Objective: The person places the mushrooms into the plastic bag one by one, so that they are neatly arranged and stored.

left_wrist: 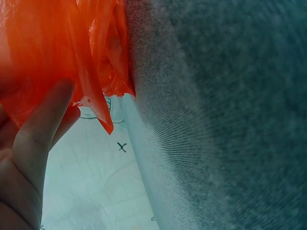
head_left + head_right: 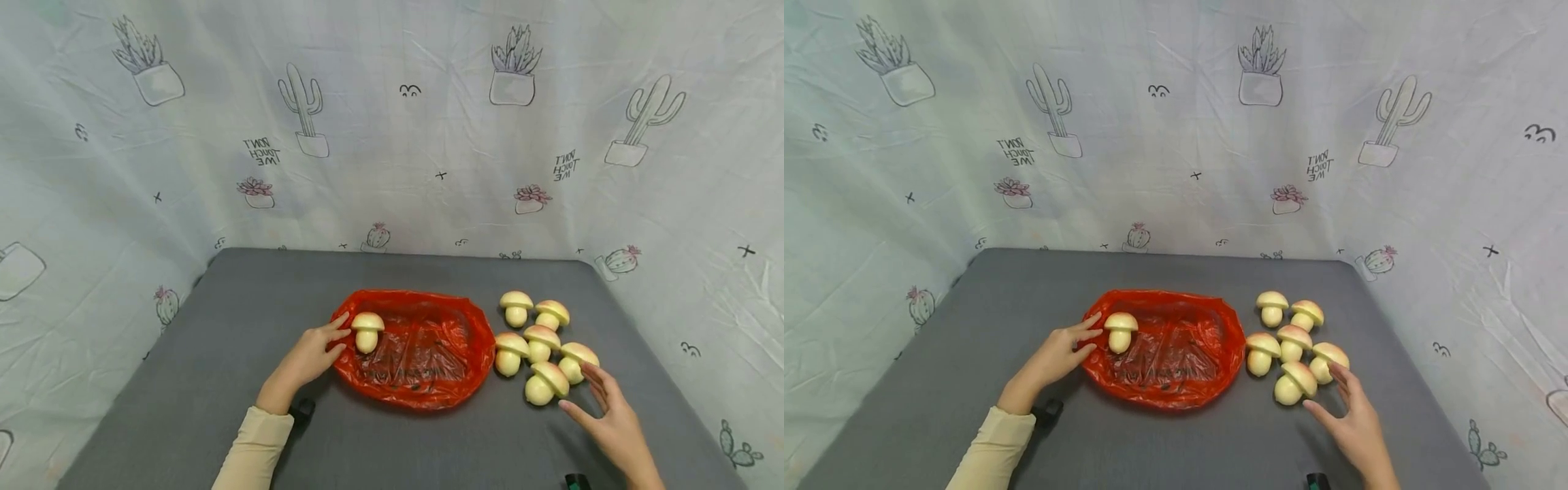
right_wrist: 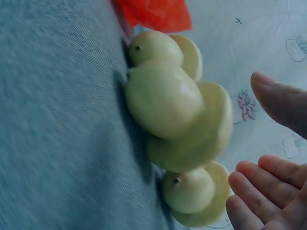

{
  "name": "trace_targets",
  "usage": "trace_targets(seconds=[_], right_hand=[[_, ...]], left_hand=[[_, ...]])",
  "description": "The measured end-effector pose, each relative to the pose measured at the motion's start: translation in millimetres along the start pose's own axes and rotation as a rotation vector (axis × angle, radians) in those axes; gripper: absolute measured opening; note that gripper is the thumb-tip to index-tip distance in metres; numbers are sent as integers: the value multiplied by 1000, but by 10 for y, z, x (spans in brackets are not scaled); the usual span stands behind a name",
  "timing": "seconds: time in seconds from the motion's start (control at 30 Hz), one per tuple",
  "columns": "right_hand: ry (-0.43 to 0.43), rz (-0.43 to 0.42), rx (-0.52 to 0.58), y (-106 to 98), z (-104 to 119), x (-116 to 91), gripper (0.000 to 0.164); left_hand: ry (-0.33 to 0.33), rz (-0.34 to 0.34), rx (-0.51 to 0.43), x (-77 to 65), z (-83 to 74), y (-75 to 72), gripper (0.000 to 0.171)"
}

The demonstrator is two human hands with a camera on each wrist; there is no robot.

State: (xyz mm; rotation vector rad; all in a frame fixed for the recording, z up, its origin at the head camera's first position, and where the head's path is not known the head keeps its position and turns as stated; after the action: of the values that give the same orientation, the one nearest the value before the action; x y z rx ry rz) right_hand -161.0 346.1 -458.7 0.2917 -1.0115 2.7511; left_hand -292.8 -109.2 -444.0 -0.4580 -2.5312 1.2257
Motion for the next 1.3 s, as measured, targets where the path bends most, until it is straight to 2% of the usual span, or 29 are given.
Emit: trace_targets(seconds=[0.17, 0.33, 0.47, 0.6, 0.8, 1.03, 1.17, 1.3], right_hand=[[-40, 8, 13, 95, 25, 50, 80], [-22, 38, -107, 181, 44, 59, 83], [-11, 57, -169, 227, 61, 73, 86], [-6, 52, -186, 233, 36, 59, 85], [-49, 22, -200, 270, 26, 100, 81], [7, 59, -220, 392, -10, 111, 83], [6, 52, -223, 367, 1, 138, 83], [-19, 46, -246, 321, 15, 179, 83]], left_hand=[[6, -8, 17, 5, -10, -9, 36], [20, -17, 47, 11, -16, -9, 36], [12, -2, 32, 17, -19, -7, 36], [9, 4, 11, 15, -17, 23, 36], [20, -3, -2, 1, -4, 6, 36], [-6, -2, -29, -21, 24, -31, 36], [11, 3, -25, -13, -18, -27, 36], [-1, 6, -31, -10, -32, 1, 37]])
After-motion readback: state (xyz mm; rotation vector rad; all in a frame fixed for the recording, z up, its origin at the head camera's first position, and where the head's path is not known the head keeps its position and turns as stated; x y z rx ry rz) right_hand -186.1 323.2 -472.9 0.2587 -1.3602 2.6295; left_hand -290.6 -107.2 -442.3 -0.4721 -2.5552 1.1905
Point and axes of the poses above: each hand's wrist, its own x-axis towards the middle knuckle, its own y-axis out of the palm, z = x × y, the point moved 6 cm from there along x, towards the middle knuckle, and after that the axes turned 3 degrees about -y, right-handed, at the moved point
